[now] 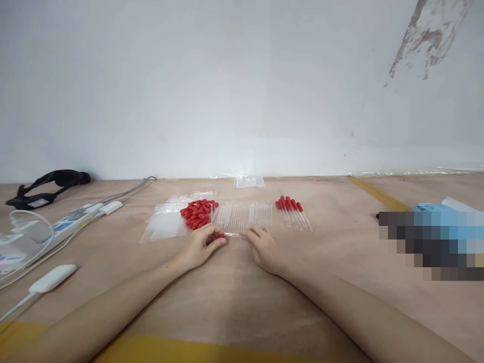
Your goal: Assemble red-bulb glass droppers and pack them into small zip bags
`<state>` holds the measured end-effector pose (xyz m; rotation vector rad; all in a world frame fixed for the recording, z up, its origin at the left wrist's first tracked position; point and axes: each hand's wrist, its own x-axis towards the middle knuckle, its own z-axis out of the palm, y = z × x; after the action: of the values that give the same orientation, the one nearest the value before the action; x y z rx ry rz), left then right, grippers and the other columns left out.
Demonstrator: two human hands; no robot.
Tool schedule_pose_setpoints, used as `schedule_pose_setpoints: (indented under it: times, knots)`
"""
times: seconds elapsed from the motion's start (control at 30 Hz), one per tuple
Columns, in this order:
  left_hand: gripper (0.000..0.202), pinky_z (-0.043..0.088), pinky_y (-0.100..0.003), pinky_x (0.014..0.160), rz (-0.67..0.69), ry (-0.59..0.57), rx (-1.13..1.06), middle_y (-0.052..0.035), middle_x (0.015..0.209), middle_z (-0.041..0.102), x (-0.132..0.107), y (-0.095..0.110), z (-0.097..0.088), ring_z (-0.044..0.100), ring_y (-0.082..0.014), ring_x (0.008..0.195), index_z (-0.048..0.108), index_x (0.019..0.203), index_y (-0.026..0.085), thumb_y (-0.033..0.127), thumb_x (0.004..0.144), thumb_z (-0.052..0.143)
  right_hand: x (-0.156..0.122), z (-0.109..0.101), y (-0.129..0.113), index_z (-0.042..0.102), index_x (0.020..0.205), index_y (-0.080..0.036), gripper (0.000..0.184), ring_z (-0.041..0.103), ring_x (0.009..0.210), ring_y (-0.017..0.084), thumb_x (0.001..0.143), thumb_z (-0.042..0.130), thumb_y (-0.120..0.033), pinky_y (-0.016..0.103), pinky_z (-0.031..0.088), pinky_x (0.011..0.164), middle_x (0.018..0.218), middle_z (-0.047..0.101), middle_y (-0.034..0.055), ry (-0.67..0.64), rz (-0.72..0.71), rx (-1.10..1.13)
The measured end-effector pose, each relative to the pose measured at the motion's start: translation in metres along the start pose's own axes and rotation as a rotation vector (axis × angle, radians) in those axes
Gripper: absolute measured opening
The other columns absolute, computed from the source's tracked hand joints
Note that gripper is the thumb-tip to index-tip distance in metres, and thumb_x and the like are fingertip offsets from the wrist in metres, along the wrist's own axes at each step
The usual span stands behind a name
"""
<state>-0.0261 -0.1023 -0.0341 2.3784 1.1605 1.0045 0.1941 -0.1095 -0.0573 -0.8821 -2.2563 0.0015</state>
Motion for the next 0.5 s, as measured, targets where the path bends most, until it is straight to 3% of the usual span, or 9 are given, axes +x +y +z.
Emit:
schedule_pose_setpoints:
  times: [0.23,0.5]
  knots:
    - [0.015,0.038,-0.021,0.058,0.033,-0.015,-0.034,0.0011,0.070,0.057,0.000,0.004,0.001,0.050,-0.0103,0.062,0.056,0.081,0.016,0.028,0.083,0.048,0.006,-0.009,-0.009,0.060,0.096,-0.020,0.023,0.056,0.076,0.014,0.087,0.039,-0.024,0.026,0.044,0.070,0.083,0.061,0.0045,0.053,0.059,0.064]
    - [0.015,0.040,-0.020,0.062,0.102,-0.119,-0.028,-0.0001,0.074,0.062,-0.005,0.007,0.002,0.054,-0.0106,0.066,0.059,0.081,0.017,0.025,0.084,0.048,0.010,-0.022,-0.003,0.064,0.092,-0.022,0.025,0.054,0.070,0.012,0.088,0.039,-0.025,0.025,0.039,0.067,0.076,0.059,0.0021,-0.145,0.017,0.044]
